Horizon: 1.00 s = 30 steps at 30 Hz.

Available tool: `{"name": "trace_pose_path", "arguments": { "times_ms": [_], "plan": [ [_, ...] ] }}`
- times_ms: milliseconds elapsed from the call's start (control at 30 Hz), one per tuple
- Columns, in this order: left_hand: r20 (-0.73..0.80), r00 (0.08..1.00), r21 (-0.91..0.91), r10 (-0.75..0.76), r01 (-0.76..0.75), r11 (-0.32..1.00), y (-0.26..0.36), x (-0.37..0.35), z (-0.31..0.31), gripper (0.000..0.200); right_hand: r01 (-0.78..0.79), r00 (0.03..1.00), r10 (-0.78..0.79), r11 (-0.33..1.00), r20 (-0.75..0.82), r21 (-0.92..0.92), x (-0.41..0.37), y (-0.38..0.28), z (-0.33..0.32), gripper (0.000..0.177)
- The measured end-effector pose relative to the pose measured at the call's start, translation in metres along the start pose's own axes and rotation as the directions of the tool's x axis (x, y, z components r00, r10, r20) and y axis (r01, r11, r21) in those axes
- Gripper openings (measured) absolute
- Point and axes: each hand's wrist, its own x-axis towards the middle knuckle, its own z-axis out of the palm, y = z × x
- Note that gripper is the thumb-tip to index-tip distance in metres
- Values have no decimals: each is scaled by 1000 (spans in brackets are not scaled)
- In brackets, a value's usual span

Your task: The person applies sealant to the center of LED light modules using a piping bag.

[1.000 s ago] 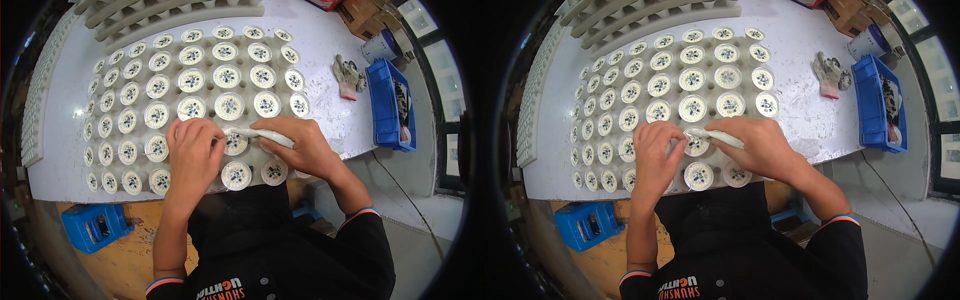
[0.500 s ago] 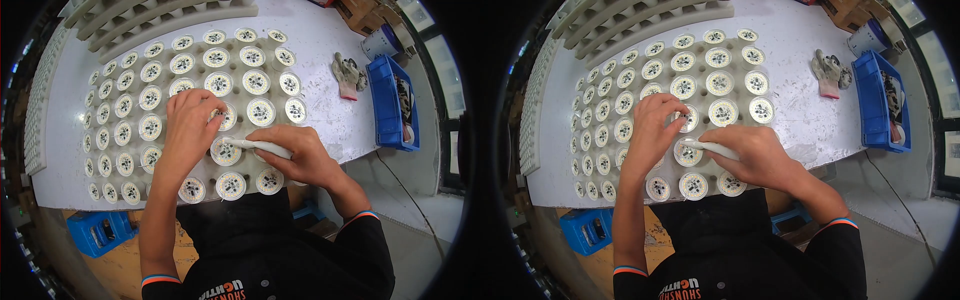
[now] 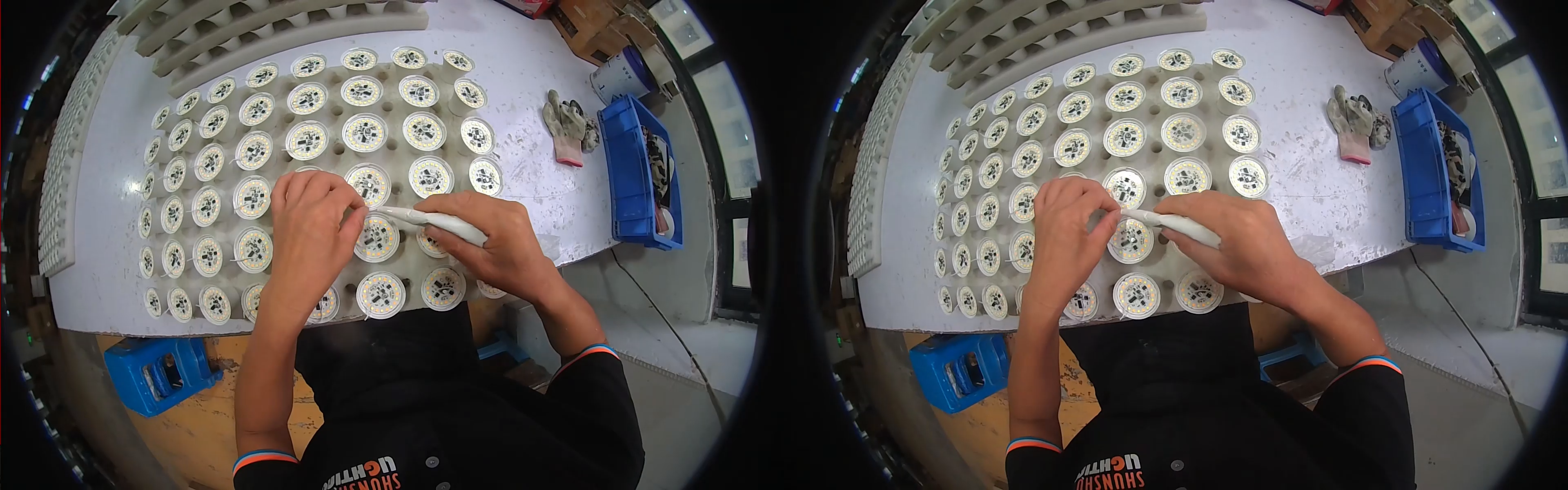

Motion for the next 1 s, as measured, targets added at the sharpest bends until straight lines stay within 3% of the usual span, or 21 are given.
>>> {"name": "trace_pose_path", "arguments": {
  "times_ms": [200,300,467,700,1000],
  "plan": [
    [-64,996,128,-63,70,989,4,6,6,34,-34,999,35,999,-42,20,4,-18,-26,25],
    [-78,992,179,-95,108,978,4,11,9,48,51,997,-57,993,-50,-109,13,-9,-27,27],
    [2,996,197,-89,87,976,3,15,10,50,90,996,-85,960,29,-264,27,11,-20,25],
    [61,998,107,4,-10,994,0,19,4,51,116,991,-84,928,103,-354,32,20,-5,25],
    [124,992,86,-14,3,996,2,22,2,50,126,987,-73,910,145,-396,39,20,3,24]
  ]
}}
